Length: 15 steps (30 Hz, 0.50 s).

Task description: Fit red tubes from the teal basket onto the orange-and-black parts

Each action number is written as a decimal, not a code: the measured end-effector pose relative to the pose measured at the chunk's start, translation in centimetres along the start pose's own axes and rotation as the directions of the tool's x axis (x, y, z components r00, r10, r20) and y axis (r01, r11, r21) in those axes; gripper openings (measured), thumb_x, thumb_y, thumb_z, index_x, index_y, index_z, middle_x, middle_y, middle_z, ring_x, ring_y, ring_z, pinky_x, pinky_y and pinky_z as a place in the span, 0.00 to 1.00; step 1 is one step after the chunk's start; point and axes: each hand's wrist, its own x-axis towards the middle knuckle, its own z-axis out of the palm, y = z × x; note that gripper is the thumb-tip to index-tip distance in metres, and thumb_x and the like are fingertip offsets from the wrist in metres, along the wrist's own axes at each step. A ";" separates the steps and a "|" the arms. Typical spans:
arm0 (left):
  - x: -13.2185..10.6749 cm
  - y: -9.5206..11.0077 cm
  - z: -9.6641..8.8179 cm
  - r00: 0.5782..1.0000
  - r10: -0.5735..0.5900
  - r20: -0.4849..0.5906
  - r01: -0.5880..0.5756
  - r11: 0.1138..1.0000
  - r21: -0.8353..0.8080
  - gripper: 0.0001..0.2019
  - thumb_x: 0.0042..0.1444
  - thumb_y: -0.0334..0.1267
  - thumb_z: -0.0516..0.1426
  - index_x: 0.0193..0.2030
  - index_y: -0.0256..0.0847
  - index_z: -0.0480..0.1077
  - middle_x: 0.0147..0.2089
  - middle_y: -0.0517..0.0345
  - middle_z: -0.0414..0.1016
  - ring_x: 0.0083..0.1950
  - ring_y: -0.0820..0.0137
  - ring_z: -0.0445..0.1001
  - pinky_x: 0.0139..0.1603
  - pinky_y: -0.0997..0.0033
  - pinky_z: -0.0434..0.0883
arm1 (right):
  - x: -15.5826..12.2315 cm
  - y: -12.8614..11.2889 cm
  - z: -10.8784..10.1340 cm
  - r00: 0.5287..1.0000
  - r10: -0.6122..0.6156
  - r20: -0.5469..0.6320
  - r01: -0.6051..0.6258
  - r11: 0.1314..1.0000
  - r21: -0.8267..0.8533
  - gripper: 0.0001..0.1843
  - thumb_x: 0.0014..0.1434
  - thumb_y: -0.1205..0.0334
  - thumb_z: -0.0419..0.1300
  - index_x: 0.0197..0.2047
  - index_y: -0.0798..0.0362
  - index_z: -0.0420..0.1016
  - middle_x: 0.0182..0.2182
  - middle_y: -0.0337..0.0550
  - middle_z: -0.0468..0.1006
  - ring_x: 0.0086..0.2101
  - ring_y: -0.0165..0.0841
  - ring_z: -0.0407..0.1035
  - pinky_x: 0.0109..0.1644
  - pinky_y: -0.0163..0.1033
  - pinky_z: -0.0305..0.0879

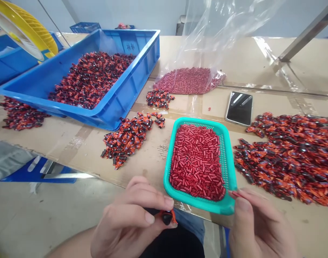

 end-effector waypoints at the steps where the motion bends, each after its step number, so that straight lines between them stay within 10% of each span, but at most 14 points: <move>1: 0.0 0.0 0.0 1.000 -0.011 0.003 0.011 1.000 -0.005 0.12 0.66 0.28 0.64 0.47 0.45 0.65 0.45 0.50 0.88 0.39 0.69 0.87 0.43 0.65 0.77 | 0.0 0.0 0.3 0.997 0.039 -0.067 -0.038 0.999 0.012 0.12 0.60 0.52 0.72 0.41 0.50 0.81 0.39 0.45 0.81 0.37 0.41 0.75 0.52 0.54 0.70; 15: -1.1 -0.3 0.6 0.998 -0.046 0.034 0.047 0.998 -0.031 0.16 0.68 0.26 0.61 0.57 0.45 0.66 0.53 0.51 0.87 0.48 0.70 0.86 0.51 0.67 0.73 | -0.2 1.2 1.0 0.994 -0.104 -0.019 0.102 0.992 -0.076 0.11 0.62 0.56 0.69 0.44 0.52 0.83 0.38 0.48 0.82 0.38 0.46 0.77 0.51 0.56 0.73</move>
